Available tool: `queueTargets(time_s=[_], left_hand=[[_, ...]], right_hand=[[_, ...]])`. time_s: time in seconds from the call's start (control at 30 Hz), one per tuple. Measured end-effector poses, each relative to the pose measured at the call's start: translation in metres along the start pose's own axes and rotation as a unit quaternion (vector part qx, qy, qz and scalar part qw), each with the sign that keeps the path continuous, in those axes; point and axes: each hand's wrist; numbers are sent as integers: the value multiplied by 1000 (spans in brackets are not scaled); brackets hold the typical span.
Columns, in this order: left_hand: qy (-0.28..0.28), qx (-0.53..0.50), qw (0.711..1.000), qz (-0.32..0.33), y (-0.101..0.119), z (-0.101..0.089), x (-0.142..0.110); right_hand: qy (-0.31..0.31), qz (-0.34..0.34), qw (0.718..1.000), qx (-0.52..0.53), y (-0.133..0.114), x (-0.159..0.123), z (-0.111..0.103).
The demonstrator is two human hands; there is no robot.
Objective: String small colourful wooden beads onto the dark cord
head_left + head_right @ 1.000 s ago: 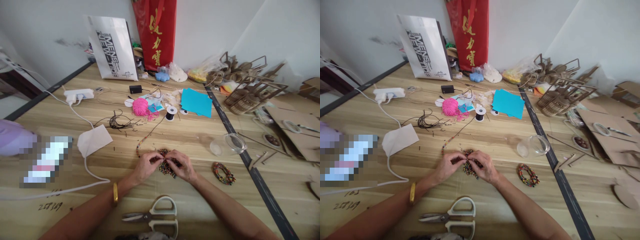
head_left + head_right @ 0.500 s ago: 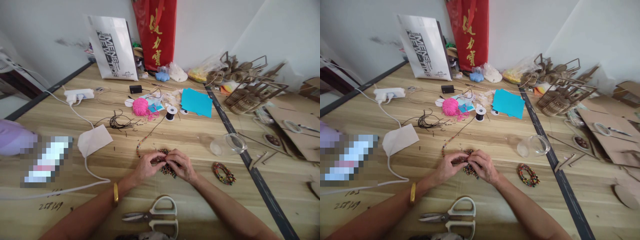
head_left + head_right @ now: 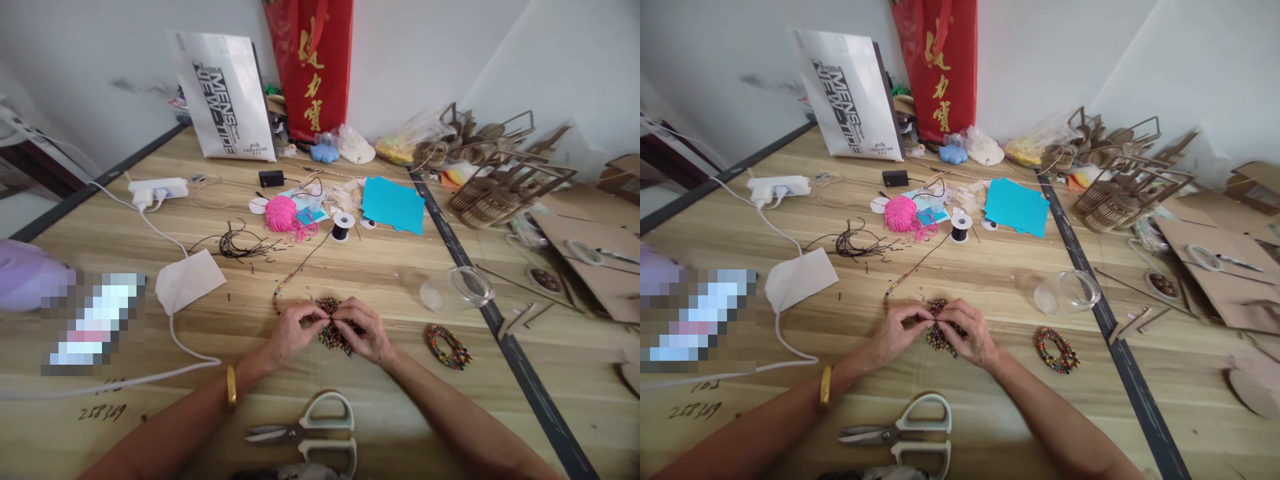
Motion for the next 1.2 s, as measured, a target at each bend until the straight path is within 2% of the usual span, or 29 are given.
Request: queueTargets(time_s=[0.13, 0.3, 0.4, 0.53, 0.67, 0.77, 0.83, 1.0, 1.2], left_hand=[[3, 0, 1000, -12, -1, 0, 1], [13, -9, 1000, -25, -4, 1, 1], [34, -19, 999, -25, -5, 0, 2], [78, -24, 997, -5, -7, -1, 4], [99, -42, 994, -13, -7, -3, 6], [108, -51, 993, -17, -7, -3, 7], [117, -49, 992, -21, -8, -3, 7], [103, -34, 993, -46, -10, -3, 7], [68, 28, 996, -41, -7, -3, 4]], right_hand=[[57, 76, 995, 15, 1, 2, -6], [145, 196, 970, 24, 8, 5, -12], [152, 262, 953, 21, 17, 5, -14], [82, 297, 951, -6, 27, 4, -23], [-45, 277, 958, -52, 31, 3, -35], [-157, 258, 950, -77, 27, 6, -43], [-202, 248, 943, -91, 23, 9, -45], [-233, 232, 936, -123, 19, 11, -43], [-247, 212, 937, -130, 22, 7, -39]])
Point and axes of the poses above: each hand's wrist, its own x-axis towards the middle knuckle, its own z-axis out of the palm, y = z × x, and after that the axes turned 15 degrees about -z, right-handed
